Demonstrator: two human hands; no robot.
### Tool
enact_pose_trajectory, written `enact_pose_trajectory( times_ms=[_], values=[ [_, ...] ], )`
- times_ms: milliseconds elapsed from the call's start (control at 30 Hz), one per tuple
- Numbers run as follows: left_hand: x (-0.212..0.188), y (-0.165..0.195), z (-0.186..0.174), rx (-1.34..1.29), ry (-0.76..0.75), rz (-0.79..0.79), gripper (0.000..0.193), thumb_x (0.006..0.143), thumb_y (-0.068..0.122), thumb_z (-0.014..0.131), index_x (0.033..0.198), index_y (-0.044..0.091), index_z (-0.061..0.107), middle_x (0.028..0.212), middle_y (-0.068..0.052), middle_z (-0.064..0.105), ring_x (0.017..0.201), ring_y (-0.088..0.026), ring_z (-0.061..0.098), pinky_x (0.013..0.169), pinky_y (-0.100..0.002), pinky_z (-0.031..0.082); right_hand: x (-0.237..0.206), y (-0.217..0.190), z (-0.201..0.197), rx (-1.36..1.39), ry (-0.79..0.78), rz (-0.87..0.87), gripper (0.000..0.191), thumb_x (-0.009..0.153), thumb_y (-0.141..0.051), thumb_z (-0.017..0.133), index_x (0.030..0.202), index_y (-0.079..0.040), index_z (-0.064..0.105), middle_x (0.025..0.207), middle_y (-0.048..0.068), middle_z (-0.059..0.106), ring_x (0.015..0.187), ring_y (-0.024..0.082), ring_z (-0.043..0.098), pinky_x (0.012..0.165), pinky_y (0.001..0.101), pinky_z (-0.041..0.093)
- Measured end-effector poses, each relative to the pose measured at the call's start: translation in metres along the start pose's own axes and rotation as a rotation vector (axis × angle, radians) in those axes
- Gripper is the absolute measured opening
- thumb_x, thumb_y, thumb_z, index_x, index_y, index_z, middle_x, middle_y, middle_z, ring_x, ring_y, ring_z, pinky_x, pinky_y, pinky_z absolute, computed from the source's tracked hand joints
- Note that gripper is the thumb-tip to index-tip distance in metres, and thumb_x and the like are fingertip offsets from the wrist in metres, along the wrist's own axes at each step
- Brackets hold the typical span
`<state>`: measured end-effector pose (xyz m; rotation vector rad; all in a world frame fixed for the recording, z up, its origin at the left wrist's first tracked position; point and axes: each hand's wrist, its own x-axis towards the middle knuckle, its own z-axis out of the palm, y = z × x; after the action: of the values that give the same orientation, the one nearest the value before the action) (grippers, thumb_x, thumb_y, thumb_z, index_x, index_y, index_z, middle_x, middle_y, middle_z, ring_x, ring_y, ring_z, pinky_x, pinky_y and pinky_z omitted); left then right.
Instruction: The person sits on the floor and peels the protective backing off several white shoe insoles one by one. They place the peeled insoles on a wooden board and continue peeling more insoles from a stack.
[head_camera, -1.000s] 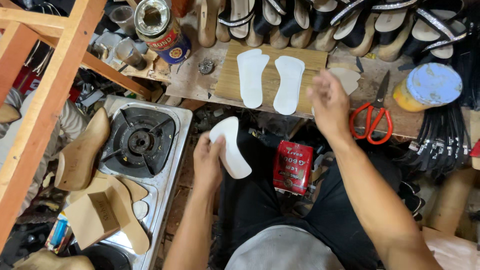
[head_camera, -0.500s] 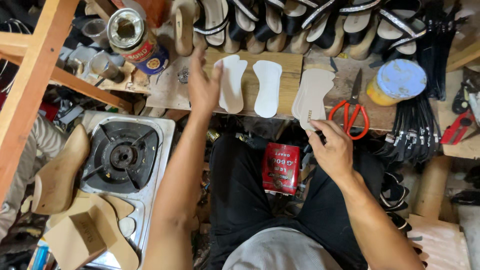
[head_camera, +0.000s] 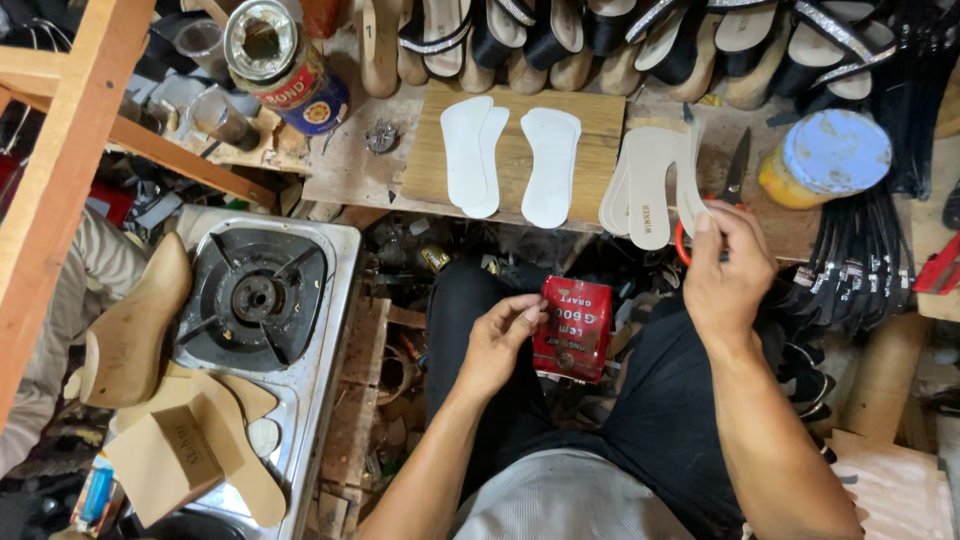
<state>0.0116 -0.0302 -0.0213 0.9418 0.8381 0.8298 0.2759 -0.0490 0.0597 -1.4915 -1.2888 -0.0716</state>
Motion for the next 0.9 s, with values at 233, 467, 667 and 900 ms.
enact_pose_trajectory(
  times_ms=[233, 467, 667, 900],
  values=[
    [0.006, 0.026, 0.012, -0.590, -0.045, -0.089, 0.051, 0.096, 0.031, 0.059, 0.141, 0.012, 0.044, 0.125, -0.013, 0.071, 0.111, -0.024, 0.071, 0.094, -0.037, 0.056, -0.079, -0.071, -0.012, 0.202, -0.432, 0.029, 0.010, 0.091, -0.005, 0.069, 0.098, 0.001, 0.071, 0.110, 0.017, 0.075, 0.087, 0.023, 0.074, 0.075, 0.0307, 0.058],
    [-0.003, 0.020, 0.011, -0.542, -0.054, 0.055, 0.050, 0.101, 0.007, 0.068, 0.146, 0.000, 0.049, 0.114, -0.010, 0.067, 0.101, -0.019, 0.065, 0.091, -0.034, 0.054, -0.104, -0.072, -0.014, 0.448, -0.711, 0.195, 0.022, 0.087, -0.003, 0.072, 0.109, 0.001, 0.071, 0.111, 0.013, 0.074, 0.092, 0.020, 0.073, 0.078, 0.0309, 0.058],
    [-0.024, 0.017, 0.030, -0.288, -0.134, 0.037, 0.059, 0.094, -0.001, 0.069, 0.147, 0.001, 0.045, 0.118, -0.008, 0.068, 0.108, -0.015, 0.066, 0.097, -0.030, 0.054, -0.107, -0.064, -0.004, 0.487, -0.504, 0.481, 0.020, 0.092, -0.007, 0.074, 0.109, 0.002, 0.069, 0.098, 0.007, 0.072, 0.083, 0.011, 0.067, 0.072, 0.0230, 0.056],
    [-0.033, 0.034, 0.023, -0.262, -0.166, 0.009, 0.073, 0.088, -0.005, 0.072, 0.154, 0.003, 0.040, 0.118, -0.011, 0.070, 0.106, -0.018, 0.068, 0.095, -0.032, 0.055, -0.106, -0.050, -0.003, 0.890, -0.636, 0.846, 0.017, 0.096, -0.011, 0.068, 0.105, 0.003, 0.074, 0.088, 0.010, 0.075, 0.079, 0.015, 0.070, 0.072, 0.0277, 0.056]
  ],
)
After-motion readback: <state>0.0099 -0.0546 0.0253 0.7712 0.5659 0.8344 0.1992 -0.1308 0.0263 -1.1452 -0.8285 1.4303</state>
